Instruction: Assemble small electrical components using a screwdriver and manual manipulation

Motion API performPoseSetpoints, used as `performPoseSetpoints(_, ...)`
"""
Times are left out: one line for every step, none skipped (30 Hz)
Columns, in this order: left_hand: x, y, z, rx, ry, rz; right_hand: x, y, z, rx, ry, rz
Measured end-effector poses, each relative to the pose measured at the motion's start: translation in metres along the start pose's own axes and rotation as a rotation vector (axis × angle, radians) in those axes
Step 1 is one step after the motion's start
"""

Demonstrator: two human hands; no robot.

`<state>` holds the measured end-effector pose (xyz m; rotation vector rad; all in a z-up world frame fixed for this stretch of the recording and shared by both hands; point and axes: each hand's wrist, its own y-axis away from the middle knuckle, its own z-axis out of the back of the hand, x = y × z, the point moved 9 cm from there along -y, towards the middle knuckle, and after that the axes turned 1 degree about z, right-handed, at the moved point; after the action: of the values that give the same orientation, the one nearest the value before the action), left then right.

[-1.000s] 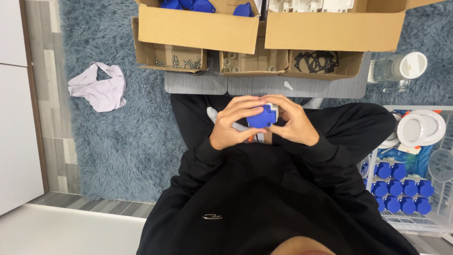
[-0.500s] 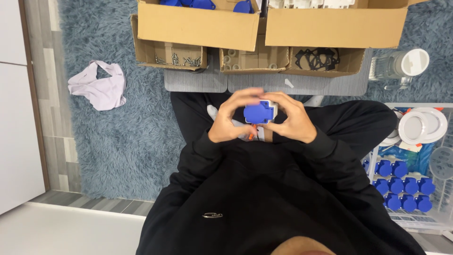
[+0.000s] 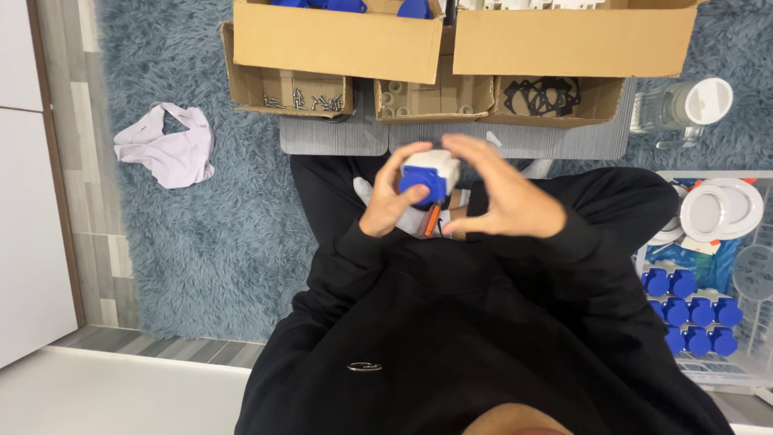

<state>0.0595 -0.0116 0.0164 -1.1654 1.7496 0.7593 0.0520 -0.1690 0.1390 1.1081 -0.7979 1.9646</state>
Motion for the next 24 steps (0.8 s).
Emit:
performPoseSetpoints(0.003, 0.002, 0.004, 0.002, 0.002, 0.000, 0.008, -0.005, 0.010, -0.001, 0.002, -0.002)
performPoseSetpoints(0.005, 0.004, 0.011, -0.044, 0.008, 0.001, 0.016, -0.011, 0.018, 0.023, 0.060, -0.005)
performPoseSetpoints(0.008, 0.003, 0.019, -0.087, 0.015, -0.001, 0.023, -0.017, 0.027, 0.045, 0.122, -0.007)
performPoseSetpoints(0.009, 0.002, 0.019, -0.081, 0.017, -0.004, 0.029, -0.024, 0.034, 0.042, 0.128, -0.007)
performPoseSetpoints(0.009, 0.004, 0.023, -0.107, 0.058, -0.011, 0.035, -0.031, 0.034, 0.089, 0.140, -0.006)
performPoseSetpoints(0.010, 0.005, 0.027, -0.134, 0.098, -0.018, 0.040, -0.037, 0.035, 0.135, 0.153, -0.004)
performPoseSetpoints(0.010, 0.006, 0.026, -0.133, 0.098, -0.019, 0.042, -0.045, 0.036, 0.135, 0.154, -0.002)
performPoseSetpoints(0.009, 0.007, 0.026, -0.156, 0.130, -0.030, 0.040, -0.052, 0.032, 0.193, 0.136, -0.038)
performPoseSetpoints(0.008, 0.007, 0.027, -0.177, 0.163, -0.041, 0.038, -0.058, 0.028, 0.251, 0.121, -0.075)
performPoseSetpoints(0.009, 0.009, 0.029, -0.175, 0.164, -0.042, 0.036, -0.063, 0.027, 0.249, 0.123, -0.075)
performPoseSetpoints(0.008, 0.011, 0.031, -0.171, 0.139, -0.061, 0.031, -0.067, 0.022, 0.298, 0.206, -0.100)
performPoseSetpoints(0.008, 0.013, 0.033, -0.168, 0.115, -0.079, 0.026, -0.070, 0.018, 0.346, 0.290, -0.126)
performPoseSetpoints(0.009, 0.014, 0.035, -0.168, 0.117, -0.078, 0.029, -0.075, 0.017, 0.347, 0.291, -0.128)
performPoseSetpoints(0.010, 0.014, 0.036, -0.158, 0.113, -0.073, 0.031, -0.080, 0.016, 0.342, 0.355, -0.128)
performPoseSetpoints(0.011, 0.014, 0.037, -0.150, 0.109, -0.069, 0.034, -0.085, 0.015, 0.338, 0.419, -0.127)
performPoseSetpoints(0.011, 0.017, 0.038, -0.151, 0.111, -0.069, 0.031, -0.087, 0.011, 0.340, 0.420, -0.128)
performPoseSetpoints(0.012, 0.017, 0.040, -0.166, 0.148, -0.061, 0.030, -0.090, 0.010, 0.338, 0.480, -0.098)
performPoseSetpoints(0.013, 0.018, 0.041, -0.181, 0.184, -0.052, 0.029, -0.093, 0.008, 0.337, 0.540, -0.068)
performPoseSetpoints(0.010, 0.020, 0.042, -0.178, 0.187, -0.051, 0.019, -0.095, 0.003, 0.335, 0.542, -0.072)
performPoseSetpoints(0.008, 0.022, 0.042, -0.175, 0.208, -0.039, 0.003, -0.095, -0.004, 0.383, 0.511, -0.140)
performPoseSetpoints(0.006, 0.023, 0.043, -0.173, 0.226, -0.030, -0.012, -0.097, -0.012, 0.431, 0.479, -0.204)
performPoseSetpoints(0.007, 0.023, 0.044, -0.171, 0.227, -0.031, -0.018, -0.105, -0.016, 0.429, 0.481, -0.205)
performPoseSetpoints(0.009, 0.025, 0.044, -0.165, 0.243, -0.020, -0.031, -0.109, -0.023, 0.475, 0.501, -0.297)
performPoseSetpoints(0.011, 0.026, 0.044, -0.158, 0.258, -0.009, -0.045, -0.112, -0.029, 0.520, 0.520, -0.390)
